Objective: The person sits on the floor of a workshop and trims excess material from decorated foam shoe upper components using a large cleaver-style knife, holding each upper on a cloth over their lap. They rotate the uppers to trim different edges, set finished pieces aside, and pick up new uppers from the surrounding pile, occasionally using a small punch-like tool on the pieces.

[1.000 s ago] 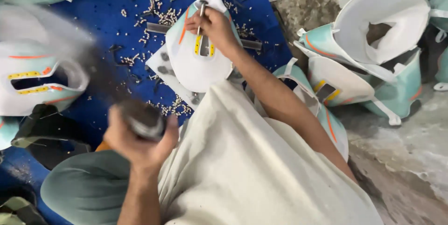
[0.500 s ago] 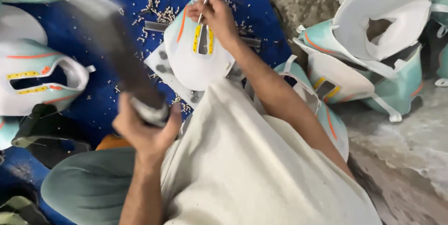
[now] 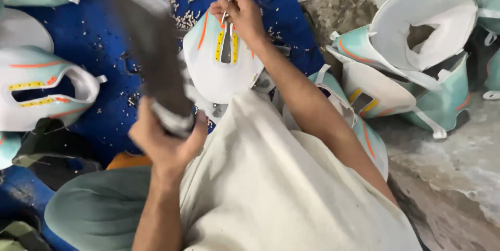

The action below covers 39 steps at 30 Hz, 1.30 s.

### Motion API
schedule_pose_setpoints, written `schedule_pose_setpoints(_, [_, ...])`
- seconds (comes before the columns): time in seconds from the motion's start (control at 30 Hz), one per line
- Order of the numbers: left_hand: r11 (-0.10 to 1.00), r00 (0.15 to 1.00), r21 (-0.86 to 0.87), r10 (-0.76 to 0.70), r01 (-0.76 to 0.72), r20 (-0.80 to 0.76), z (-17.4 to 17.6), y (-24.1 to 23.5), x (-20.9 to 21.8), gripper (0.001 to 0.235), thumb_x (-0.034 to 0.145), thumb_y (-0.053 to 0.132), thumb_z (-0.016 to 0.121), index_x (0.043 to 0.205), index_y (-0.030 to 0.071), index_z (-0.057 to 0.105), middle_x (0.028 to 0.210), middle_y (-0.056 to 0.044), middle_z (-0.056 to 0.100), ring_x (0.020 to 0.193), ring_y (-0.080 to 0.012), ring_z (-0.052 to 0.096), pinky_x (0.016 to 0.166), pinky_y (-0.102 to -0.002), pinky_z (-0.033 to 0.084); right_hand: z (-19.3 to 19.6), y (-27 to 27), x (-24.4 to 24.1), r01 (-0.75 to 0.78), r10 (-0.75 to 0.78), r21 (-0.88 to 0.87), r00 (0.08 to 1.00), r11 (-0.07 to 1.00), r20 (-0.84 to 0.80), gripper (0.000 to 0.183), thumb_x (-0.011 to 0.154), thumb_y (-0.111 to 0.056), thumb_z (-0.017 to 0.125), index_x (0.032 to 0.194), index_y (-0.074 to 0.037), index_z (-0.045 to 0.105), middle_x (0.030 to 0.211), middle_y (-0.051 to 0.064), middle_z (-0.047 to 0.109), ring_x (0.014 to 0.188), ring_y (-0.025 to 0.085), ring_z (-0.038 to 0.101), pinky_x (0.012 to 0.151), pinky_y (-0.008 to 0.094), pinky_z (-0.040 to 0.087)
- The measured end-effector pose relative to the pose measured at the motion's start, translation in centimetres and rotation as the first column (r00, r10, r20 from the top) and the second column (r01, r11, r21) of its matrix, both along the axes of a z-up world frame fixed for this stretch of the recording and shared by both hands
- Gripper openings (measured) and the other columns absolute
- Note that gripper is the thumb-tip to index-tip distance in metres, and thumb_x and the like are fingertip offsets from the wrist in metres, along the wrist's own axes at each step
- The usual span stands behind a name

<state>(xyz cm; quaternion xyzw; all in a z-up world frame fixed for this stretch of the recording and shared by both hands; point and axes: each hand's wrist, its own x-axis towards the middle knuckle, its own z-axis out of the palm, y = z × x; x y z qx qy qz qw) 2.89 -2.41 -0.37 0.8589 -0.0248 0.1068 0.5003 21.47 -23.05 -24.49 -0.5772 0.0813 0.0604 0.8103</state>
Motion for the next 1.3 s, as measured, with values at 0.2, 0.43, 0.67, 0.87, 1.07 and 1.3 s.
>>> schedule_pose_setpoints(0.2, [0.92, 0.973, 0.38, -0.166, 0.094, 0.16, -12.3, 1.2, 0.8, 0.042, 0.077, 0.032, 0.075, 0.097, 0.006, 0.05, 0.081, -0.014, 0.06, 0.081, -0.032, 0.066, 0.084, -0.044, 0.056, 4.4, 0.8, -3.4, 0.139, 0.176, -0.513, 0.837, 0.847, 0.517, 0.023, 0.106, -0.02, 0.061, 0.1, 0.002, 0.063, 0.105, 0.013, 0.076, 0.101, 0.021, 0.077, 0.087, 0.033, 0.062])
schedule_pose_setpoints(0.43, [0.996, 0.981, 0.077, 0.049, -0.035, -0.189, -7.5, 1.1, -0.2, 0.043, 0.08, 0.025, 0.082, 0.109, 0.001, 0.063, 0.087, -0.006, 0.071, 0.08, -0.0158, 0.074, 0.073, -0.033, 0.058, -0.2, 0.1, 0.5, 0.026, 0.051, -0.321, 0.972, 0.947, 0.229, 0.024, 0.104, -0.024, 0.061, 0.105, -0.001, 0.067, 0.103, 0.013, 0.079, 0.094, 0.02, 0.079, 0.083, 0.033, 0.065])
schedule_pose_setpoints(0.67, [0.986, 0.993, -0.165, 0.024, -0.004, 0.116, 0.1, 1.3, 0.7, 0.045, 0.078, 0.03, 0.082, 0.102, 0.008, 0.05, 0.084, -0.004, 0.065, 0.071, -0.0161, 0.062, 0.068, -0.026, 0.05, -0.1, 1.1, 0.0, 0.028, 0.053, -0.335, 0.972, 0.942, 0.23, 0.02, 0.104, -0.018, 0.062, 0.103, 0.002, 0.064, 0.104, 0.015, 0.079, 0.096, 0.019, 0.079, 0.083, 0.031, 0.065])
schedule_pose_setpoints(0.87, [0.984, 0.981, 0.172, -0.008, 0.042, -0.196, -11.3, 1.3, 1.6, 0.049, 0.078, 0.034, 0.082, 0.108, 0.002, 0.061, 0.084, -0.017, 0.072, 0.073, -0.031, 0.071, 0.069, -0.04, 0.056, 0.7, 0.3, -1.4, 0.169, 0.163, -0.574, 0.861, 0.801, 0.482, 0.018, 0.103, -0.013, 0.064, 0.109, 0.003, 0.069, 0.114, 0.018, 0.075, 0.104, 0.026, 0.072, 0.092, 0.038, 0.059])
schedule_pose_setpoints(1.07, [0.85, 0.758, 0.505, 0.229, 0.151, -0.611, -6.2, 7.6, -8.7, 0.062, 0.076, 0.052, 0.077, 0.104, 0.0, 0.061, 0.079, -0.024, 0.072, 0.074, -0.0404, 0.073, 0.066, -0.049, 0.057, -0.1, -4.9, -4.7, 0.283, -0.321, 0.381, 0.946, 0.88, 0.039, 0.021, 0.105, -0.015, 0.055, 0.102, 0.002, 0.068, 0.113, 0.021, 0.073, 0.102, 0.029, 0.074, 0.096, 0.042, 0.061])
schedule_pose_setpoints(1.3, [0.272, 0.631, 0.655, 0.181, 0.705, -0.754, -7.4, 8.4, -7.2, 0.063, 0.091, 0.069, 0.063, 0.103, 0.007, 0.064, 0.082, -0.018, 0.074, 0.081, -0.0346, 0.076, 0.074, -0.045, 0.062, 6.3, -11.5, -10.0, 0.265, -0.265, 0.119, 0.964, 0.957, -0.018, 0.022, 0.1, -0.005, 0.057, 0.114, 0.003, 0.073, 0.098, 0.009, 0.063, 0.074, 0.015, 0.056, 0.064, 0.027, 0.043])
